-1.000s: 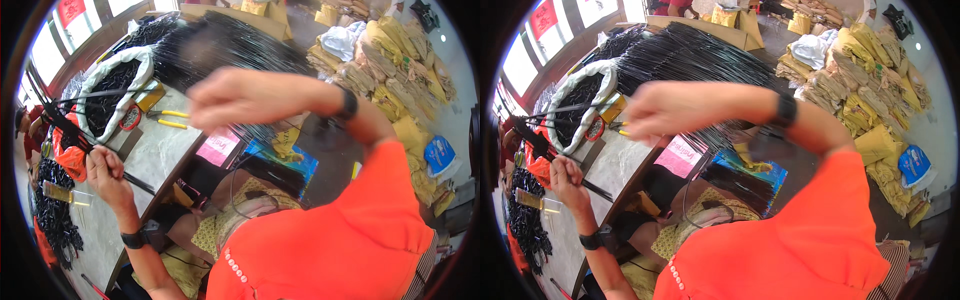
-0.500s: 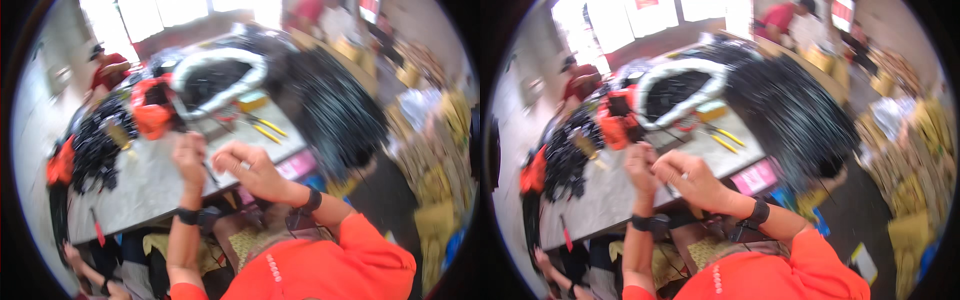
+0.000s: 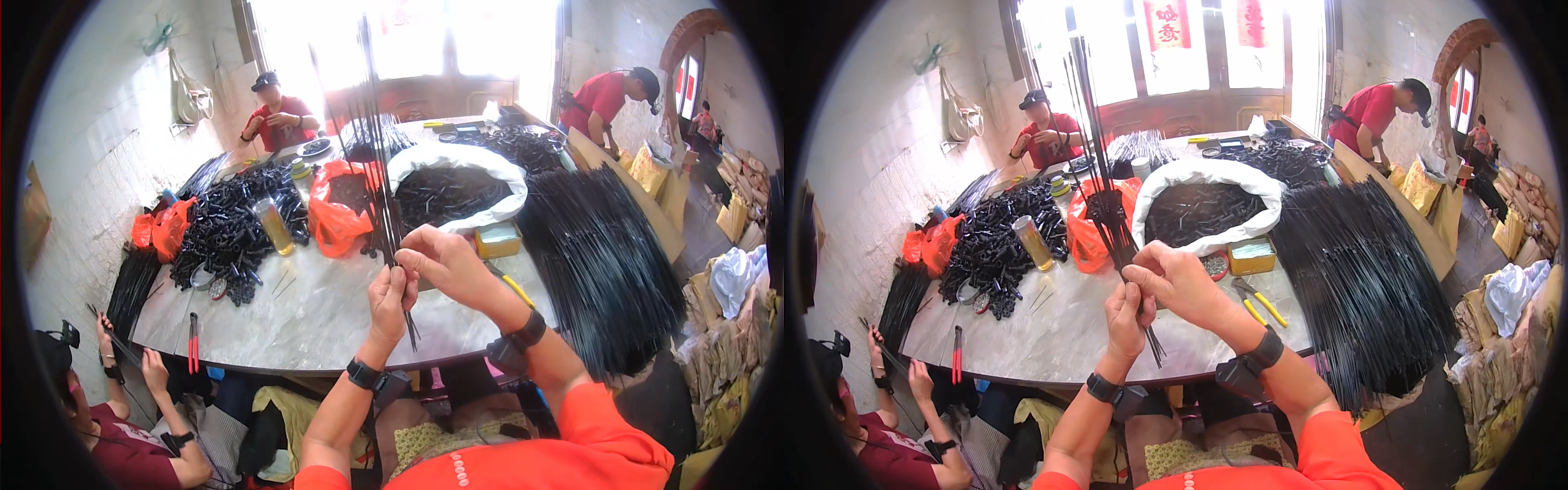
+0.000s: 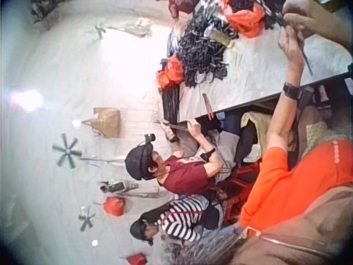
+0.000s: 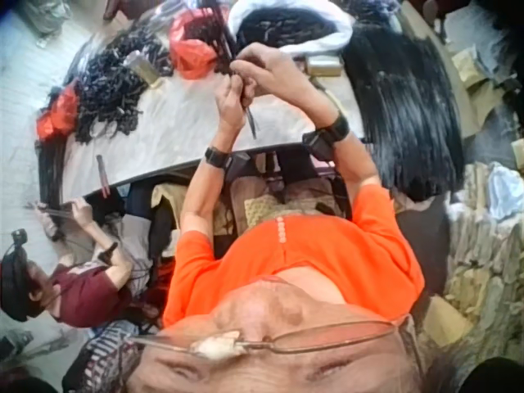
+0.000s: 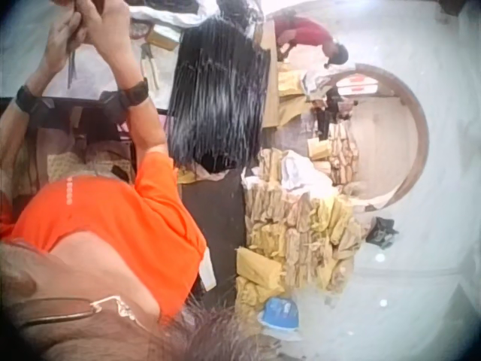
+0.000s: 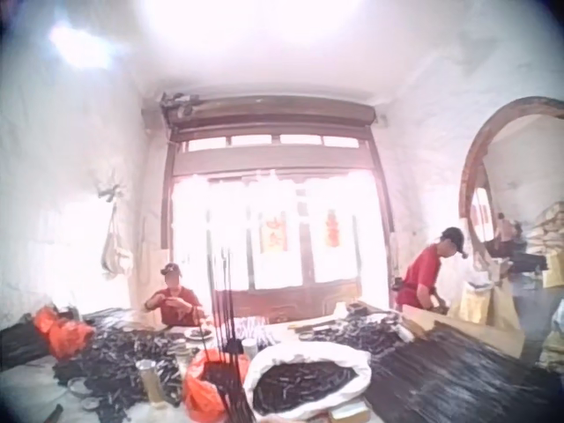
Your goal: Assembling components for umbrellas at a workstation.
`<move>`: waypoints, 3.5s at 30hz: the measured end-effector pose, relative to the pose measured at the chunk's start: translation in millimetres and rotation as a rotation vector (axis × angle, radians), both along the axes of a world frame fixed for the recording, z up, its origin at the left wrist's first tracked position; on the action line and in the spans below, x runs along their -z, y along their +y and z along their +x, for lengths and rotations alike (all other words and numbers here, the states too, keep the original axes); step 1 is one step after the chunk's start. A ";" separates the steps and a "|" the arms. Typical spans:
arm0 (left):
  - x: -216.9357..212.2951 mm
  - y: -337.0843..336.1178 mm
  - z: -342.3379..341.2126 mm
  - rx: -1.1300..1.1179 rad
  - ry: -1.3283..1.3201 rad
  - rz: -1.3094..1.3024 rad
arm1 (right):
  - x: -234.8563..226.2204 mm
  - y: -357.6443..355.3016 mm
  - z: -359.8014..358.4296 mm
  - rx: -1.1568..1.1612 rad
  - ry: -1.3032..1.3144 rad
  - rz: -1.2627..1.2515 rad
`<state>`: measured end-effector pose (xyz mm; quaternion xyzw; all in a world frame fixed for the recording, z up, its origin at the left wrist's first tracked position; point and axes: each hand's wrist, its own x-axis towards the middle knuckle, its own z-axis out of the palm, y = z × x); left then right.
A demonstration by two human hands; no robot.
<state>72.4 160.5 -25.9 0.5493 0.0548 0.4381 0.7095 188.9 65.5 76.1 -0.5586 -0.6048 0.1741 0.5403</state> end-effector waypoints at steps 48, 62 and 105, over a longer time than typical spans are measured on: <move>-15.6 -86.8 -66.0 -0.105 0.247 -0.197 | 48.0 -10.2 -19.9 0.169 0.399 0.152; -12.2 -91.0 -57.0 -0.187 0.240 -0.180 | 47.7 -0.9 -13.9 0.209 0.294 0.182; -44.4 -51.7 -83.2 0.492 0.555 -0.181 | 50.0 -11.3 -26.6 -0.385 0.857 -0.034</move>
